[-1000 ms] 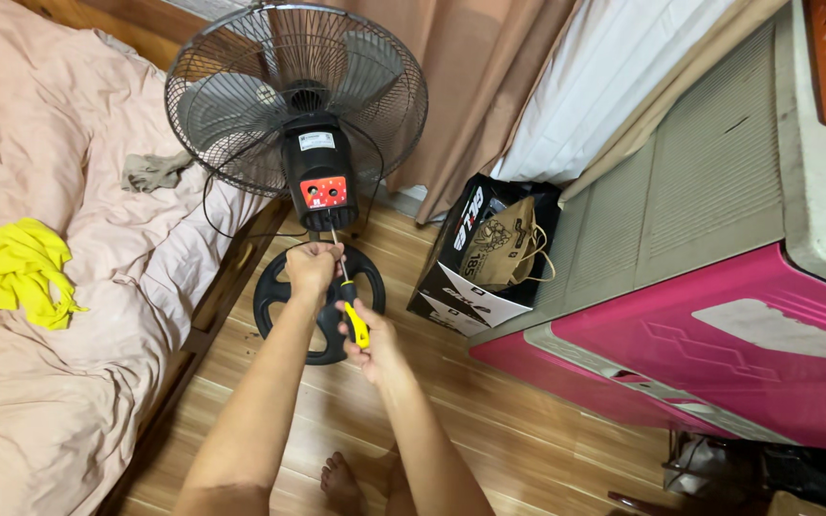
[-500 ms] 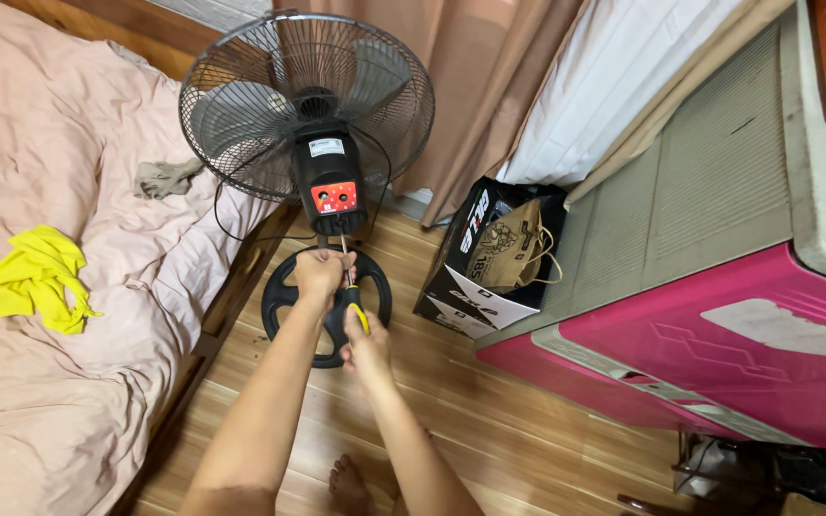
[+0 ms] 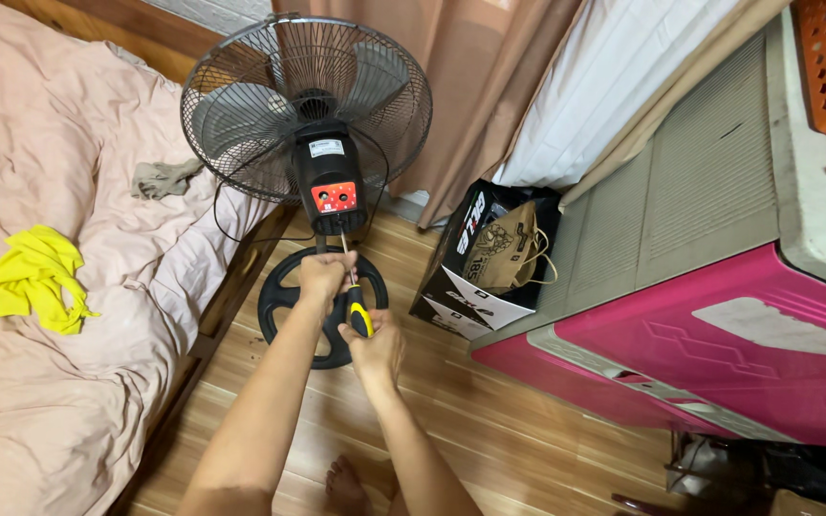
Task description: The person uses a screwdriver to remove screws from the control panel of a standing electric fan. They detach the control panel cover, briefly inspect the internal wiring, then reattach the cover and tighten the screws to secure it.
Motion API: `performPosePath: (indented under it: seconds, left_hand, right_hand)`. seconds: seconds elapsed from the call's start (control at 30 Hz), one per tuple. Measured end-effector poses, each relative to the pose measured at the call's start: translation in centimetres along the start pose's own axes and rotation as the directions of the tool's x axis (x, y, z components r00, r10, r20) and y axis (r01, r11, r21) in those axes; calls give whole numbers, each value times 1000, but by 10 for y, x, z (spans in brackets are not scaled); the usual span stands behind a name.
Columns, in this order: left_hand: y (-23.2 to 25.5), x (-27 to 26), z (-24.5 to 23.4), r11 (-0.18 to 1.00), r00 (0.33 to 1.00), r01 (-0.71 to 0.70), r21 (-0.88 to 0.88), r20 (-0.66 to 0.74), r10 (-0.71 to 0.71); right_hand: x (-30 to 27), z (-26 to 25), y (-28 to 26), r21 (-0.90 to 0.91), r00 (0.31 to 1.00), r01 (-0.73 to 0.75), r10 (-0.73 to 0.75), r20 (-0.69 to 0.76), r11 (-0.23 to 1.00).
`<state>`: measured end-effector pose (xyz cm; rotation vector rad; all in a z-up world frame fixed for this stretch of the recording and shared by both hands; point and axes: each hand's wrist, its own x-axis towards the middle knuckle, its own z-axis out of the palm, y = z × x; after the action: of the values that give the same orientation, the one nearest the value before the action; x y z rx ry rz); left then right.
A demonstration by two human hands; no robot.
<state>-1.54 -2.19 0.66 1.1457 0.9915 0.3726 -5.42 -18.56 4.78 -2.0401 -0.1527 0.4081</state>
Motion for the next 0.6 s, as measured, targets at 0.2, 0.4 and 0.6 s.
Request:
performPosePath:
  seconds: [0.2,0.4,0.6]
  left_hand:
    - [19,-21,5,977,988,-39,210,-138,69]
    - [2,1,6,998,996,-7,64,-89,12]
    - [-24,25,3,995,999,-16,-95,-38,13]
  right_hand:
    - [11,20,34,-11,928,355,-354,-116,935]
    - [38,10,79,565,661,-681,60,748,466]
    - [34,15,68,569,777,-594,220,590,569]
